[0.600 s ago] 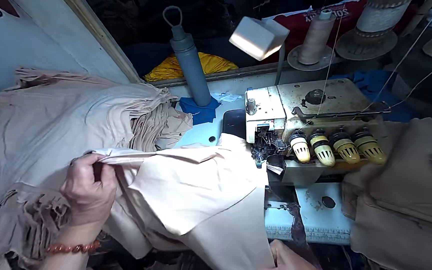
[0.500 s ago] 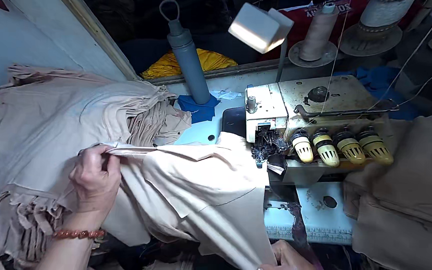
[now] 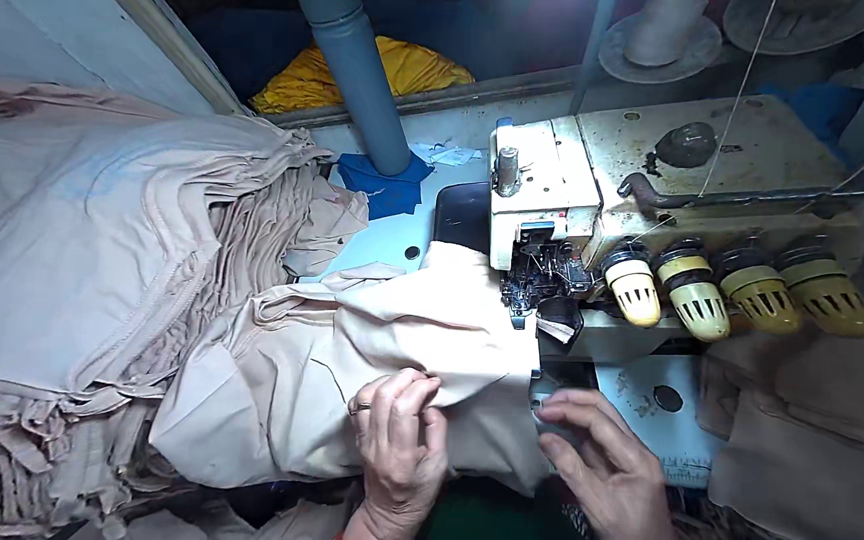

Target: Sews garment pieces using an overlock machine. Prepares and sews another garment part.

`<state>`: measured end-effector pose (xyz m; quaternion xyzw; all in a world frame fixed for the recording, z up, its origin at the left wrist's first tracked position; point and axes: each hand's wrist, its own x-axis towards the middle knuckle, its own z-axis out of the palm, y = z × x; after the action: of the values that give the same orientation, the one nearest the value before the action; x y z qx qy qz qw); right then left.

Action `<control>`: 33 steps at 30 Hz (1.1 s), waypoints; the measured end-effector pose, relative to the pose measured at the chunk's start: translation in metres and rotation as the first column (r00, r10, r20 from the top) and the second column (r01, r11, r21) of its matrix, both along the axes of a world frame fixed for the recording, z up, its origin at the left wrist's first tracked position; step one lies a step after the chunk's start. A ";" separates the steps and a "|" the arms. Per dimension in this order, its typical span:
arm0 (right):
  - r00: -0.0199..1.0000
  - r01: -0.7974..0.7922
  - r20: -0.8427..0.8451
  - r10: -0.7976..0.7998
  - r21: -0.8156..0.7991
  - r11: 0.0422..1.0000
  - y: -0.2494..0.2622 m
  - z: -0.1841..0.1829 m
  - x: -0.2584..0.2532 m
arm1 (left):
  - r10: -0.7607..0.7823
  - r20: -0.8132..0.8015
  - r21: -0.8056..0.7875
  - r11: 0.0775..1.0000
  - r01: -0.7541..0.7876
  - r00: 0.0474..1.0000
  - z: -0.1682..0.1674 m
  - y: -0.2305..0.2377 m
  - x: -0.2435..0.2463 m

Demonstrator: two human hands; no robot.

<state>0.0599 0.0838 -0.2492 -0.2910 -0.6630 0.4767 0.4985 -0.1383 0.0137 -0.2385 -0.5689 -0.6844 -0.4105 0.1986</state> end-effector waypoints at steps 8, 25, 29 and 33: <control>0.960 -0.220 -0.230 0.158 -0.279 0.935 -0.005 0.002 -0.022 | -0.143 0.073 -0.118 0.981 0.151 0.987 0.062 -0.001 -0.030; 0.980 -0.131 -0.177 0.090 -0.241 0.962 0.009 0.036 -0.017 | -0.379 0.025 -0.400 0.844 0.356 0.925 0.090 0.039 0.021; 0.974 -0.136 -0.215 0.078 -0.272 0.953 0.015 0.038 -0.025 | -0.287 0.047 -0.379 0.881 0.283 0.957 0.086 0.052 0.022; 0.980 -0.139 -0.180 0.081 -0.338 0.931 0.009 0.041 -0.019 | -0.266 0.013 -0.388 0.887 0.250 0.964 0.089 0.054 0.028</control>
<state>0.0412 0.0932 -0.2084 -0.2974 -0.5402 0.6361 0.4638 -0.1105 0.0673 -0.1499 -0.6908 -0.6661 -0.2786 0.0400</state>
